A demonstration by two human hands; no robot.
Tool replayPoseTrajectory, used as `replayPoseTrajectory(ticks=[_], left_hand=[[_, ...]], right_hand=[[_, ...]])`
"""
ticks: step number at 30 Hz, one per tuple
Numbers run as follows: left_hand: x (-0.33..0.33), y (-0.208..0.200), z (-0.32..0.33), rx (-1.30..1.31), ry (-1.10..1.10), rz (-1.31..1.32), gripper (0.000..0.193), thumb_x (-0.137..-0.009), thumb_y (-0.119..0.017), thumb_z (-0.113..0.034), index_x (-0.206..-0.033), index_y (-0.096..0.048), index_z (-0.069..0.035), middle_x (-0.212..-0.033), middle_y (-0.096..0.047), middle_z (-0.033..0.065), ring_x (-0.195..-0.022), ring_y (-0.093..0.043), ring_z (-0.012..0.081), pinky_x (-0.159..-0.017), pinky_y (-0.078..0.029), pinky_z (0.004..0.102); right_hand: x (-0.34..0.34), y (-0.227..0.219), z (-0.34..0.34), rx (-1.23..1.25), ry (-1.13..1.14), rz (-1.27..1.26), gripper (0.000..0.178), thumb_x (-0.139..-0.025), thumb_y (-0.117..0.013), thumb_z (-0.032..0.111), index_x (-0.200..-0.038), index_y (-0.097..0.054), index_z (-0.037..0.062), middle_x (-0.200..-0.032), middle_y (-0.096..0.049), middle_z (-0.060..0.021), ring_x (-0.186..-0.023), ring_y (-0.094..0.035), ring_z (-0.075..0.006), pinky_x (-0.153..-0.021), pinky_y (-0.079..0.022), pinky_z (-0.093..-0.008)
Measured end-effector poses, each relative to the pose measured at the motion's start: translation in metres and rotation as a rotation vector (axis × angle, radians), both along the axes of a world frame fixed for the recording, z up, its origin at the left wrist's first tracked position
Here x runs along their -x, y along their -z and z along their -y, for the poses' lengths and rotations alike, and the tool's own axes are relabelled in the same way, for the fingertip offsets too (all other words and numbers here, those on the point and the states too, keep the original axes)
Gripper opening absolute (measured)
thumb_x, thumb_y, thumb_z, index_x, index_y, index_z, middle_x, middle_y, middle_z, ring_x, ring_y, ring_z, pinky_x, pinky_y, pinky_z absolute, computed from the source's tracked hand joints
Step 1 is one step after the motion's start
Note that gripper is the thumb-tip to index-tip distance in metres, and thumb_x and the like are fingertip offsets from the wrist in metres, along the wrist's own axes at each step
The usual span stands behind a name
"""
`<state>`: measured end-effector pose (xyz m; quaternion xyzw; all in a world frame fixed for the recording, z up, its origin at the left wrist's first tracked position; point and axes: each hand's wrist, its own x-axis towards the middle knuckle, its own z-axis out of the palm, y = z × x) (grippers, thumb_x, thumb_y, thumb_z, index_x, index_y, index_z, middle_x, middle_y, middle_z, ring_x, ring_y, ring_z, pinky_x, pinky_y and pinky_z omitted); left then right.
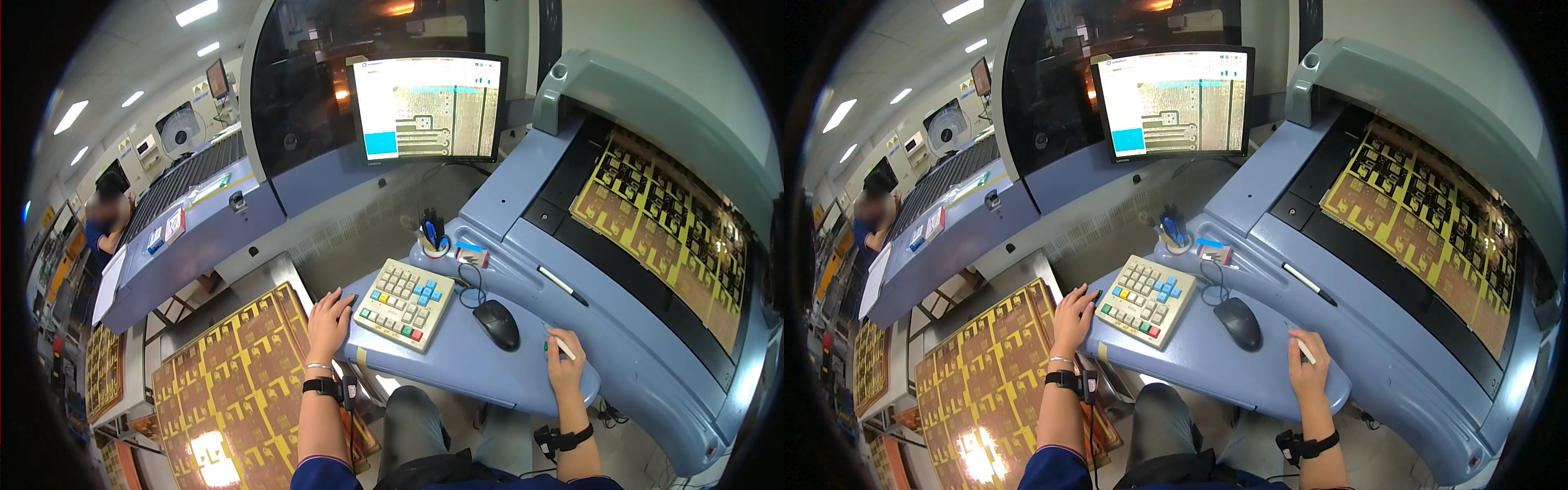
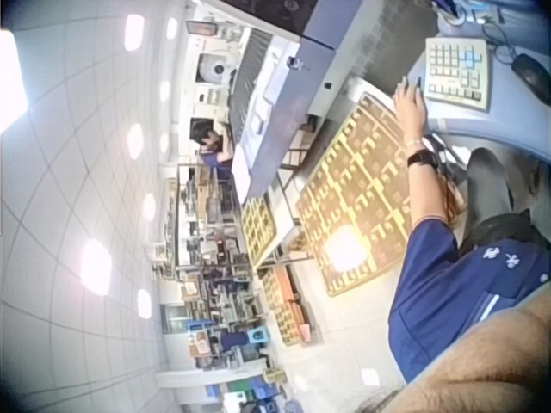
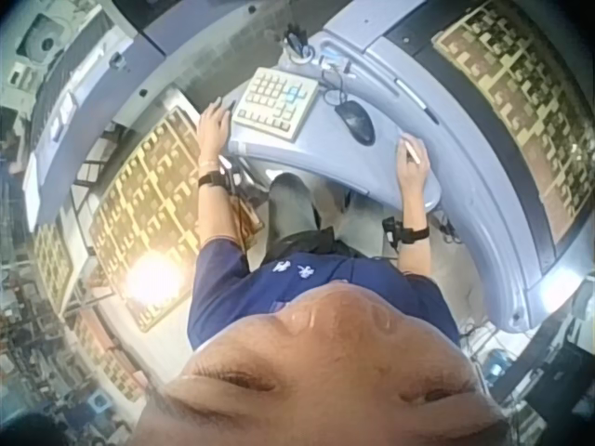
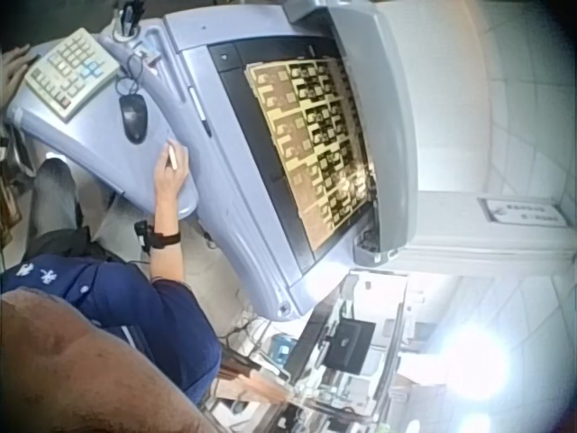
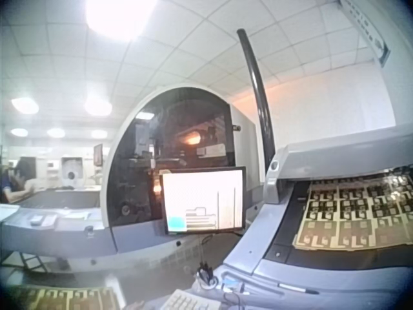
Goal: Operating an automated inspection machine to check circuit board panels, including loading panels and using the software interface.
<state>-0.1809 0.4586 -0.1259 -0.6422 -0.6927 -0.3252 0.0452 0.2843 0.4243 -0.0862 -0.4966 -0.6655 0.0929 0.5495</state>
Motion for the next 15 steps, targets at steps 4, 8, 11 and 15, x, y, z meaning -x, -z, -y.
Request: replayPoseTrajectory(ticks=[4,8,11,15], left_hand=[[-0.001,-0.0003,0.0001,-0.005,-0.001,-0.004,0.028,-0.094,-0.059,-0.025,-0.12,-0.071,-0.023,-0.137,-0.059,0.0056,-0.13,-0.05,0.0289,-0.11,-0.035,0.0432],[0.0005,0.0009,0.0002,-0.009,0.001,-0.004,0.028,-0.094,-0.06,-0.024,-0.119,-0.071,-0.023,-0.137,-0.059,0.0057,-0.13,-0.05,0.0291,-0.111,-0.035,0.0431],[-0.0016,0.0004,-0.0007,-0.002,-0.007,-0.005,0.028,-0.094,-0.06,-0.024,-0.119,-0.071,-0.022,-0.137,-0.06,0.0058,-0.13,-0.051,0.0293,-0.11,-0.035,0.0431],[0.0029,-0.0007,-0.0002,-0.007,0.004,-0.004,0.03,-0.093,-0.059,-0.023,-0.121,-0.07,-0.021,-0.136,-0.06,0.0057,-0.129,-0.051,0.0294,-0.11,-0.036,0.0428]], right_hand=[[0.0005,-0.0005,0.0004,0.01,-0.012,-0.017,0.01,-0.09,-0.063,0.004,-0.099,-0.067,0.0017,-0.084,-0.062,-0.0103,-0.064,-0.056,-0.0183,-0.057,-0.044,-0.0288],[0.0006,0.0007,0.0002,0.015,-0.013,-0.024,0.009,-0.09,-0.063,0.003,-0.097,-0.067,0.0014,-0.084,-0.062,-0.0102,-0.064,-0.055,-0.0185,-0.057,-0.044,-0.0292],[0.0003,-0.0042,0.001,0.005,-0.008,-0.01,0.007,-0.089,-0.064,0.003,-0.095,-0.067,0.0012,-0.083,-0.061,-0.0098,-0.063,-0.055,-0.0186,-0.057,-0.044,-0.0294],[-0.001,-0.0029,0.0009,-0.019,-0.013,-0.029,0.005,-0.089,-0.063,0.003,-0.093,-0.066,0.0008,-0.082,-0.061,-0.0094,-0.064,-0.055,-0.0186,-0.058,-0.044,-0.0302]])
